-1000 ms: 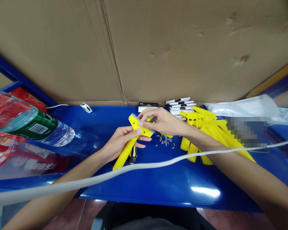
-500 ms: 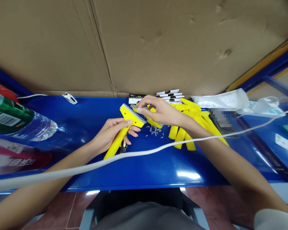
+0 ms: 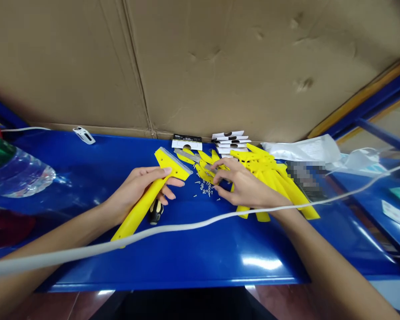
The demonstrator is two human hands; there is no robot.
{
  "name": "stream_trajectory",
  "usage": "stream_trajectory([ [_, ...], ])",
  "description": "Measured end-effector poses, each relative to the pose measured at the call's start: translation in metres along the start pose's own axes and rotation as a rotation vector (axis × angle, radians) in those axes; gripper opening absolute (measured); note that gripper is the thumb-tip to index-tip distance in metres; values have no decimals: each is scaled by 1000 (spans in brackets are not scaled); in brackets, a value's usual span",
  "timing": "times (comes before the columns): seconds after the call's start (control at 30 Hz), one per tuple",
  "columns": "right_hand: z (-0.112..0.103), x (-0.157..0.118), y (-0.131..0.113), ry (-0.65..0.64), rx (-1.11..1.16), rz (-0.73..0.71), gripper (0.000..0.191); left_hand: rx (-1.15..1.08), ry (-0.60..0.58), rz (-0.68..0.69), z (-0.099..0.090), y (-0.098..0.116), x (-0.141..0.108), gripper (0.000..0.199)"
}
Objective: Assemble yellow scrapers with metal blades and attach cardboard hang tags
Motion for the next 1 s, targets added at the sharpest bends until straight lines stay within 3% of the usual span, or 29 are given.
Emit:
stream_trajectory([
  [0.4,7,-1,0,-17,14,1,7,78,-47,33,0,-9,-4,33],
  [1.0,0,-3,9,-70,-36,48,7,78,-87,41,1,-9,-4,36],
])
Point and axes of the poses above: each hand's wrist, its own x-axis towards the middle knuckle, its own z-axis out of the palm, y = z × x, the point moved 8 cm from there along x, towards the middle knuckle, and after that the axes turned 6 degrees about y, right-handed, at the moved point
